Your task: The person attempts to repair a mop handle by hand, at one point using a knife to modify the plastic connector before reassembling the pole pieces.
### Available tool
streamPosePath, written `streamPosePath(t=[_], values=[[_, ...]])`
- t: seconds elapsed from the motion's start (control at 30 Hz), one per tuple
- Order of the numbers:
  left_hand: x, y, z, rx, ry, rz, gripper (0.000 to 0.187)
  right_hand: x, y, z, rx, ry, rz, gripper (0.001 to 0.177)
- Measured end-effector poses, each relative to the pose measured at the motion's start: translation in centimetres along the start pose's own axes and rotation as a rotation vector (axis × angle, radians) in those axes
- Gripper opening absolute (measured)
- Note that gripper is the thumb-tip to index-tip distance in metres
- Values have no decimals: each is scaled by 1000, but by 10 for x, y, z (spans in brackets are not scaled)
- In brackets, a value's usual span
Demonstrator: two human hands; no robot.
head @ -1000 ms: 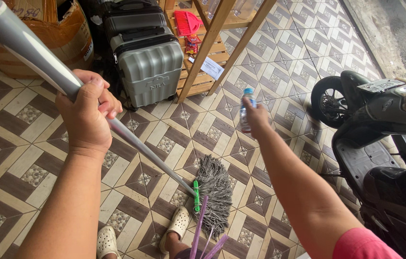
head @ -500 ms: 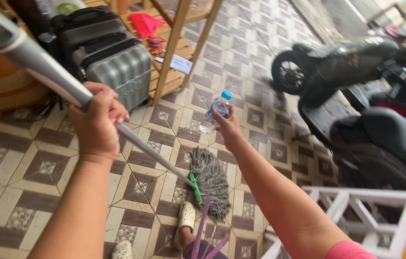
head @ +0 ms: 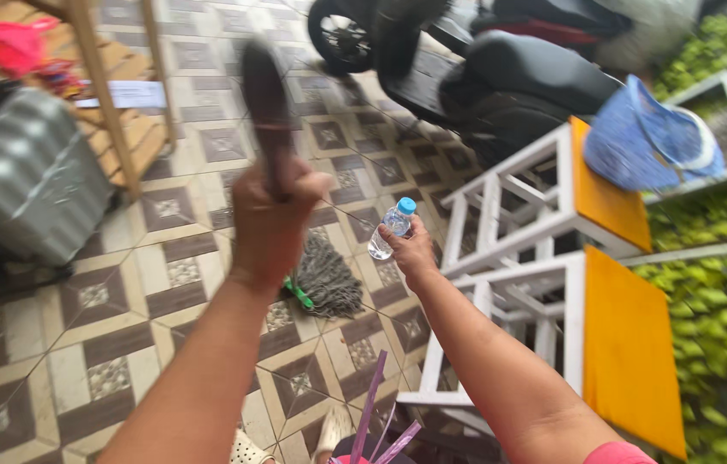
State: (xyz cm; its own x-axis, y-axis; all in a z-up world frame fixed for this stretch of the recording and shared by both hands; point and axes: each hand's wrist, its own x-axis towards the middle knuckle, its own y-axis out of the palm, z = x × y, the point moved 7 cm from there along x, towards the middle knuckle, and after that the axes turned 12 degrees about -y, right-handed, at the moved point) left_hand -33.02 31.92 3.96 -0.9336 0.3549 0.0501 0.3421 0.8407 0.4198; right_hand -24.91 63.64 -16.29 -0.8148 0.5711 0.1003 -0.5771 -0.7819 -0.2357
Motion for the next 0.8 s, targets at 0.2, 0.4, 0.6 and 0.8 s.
streamPosePath(t=[0.2, 0.4, 0.6, 0.8], values=[[-51, 209, 35, 214, 29, 482, 18, -70, -158, 10, -169, 97, -261, 43], [-137, 370, 118, 425, -1, 764, 15, -163, -306, 18, -244, -30, -411, 44], [-222, 477, 199, 567, 79, 858, 22, -243, -454, -26, -436, 172, -634, 42], [-271, 528, 250, 711, 123, 887, 15, -295, -549, -60, -457, 101, -772, 49]])
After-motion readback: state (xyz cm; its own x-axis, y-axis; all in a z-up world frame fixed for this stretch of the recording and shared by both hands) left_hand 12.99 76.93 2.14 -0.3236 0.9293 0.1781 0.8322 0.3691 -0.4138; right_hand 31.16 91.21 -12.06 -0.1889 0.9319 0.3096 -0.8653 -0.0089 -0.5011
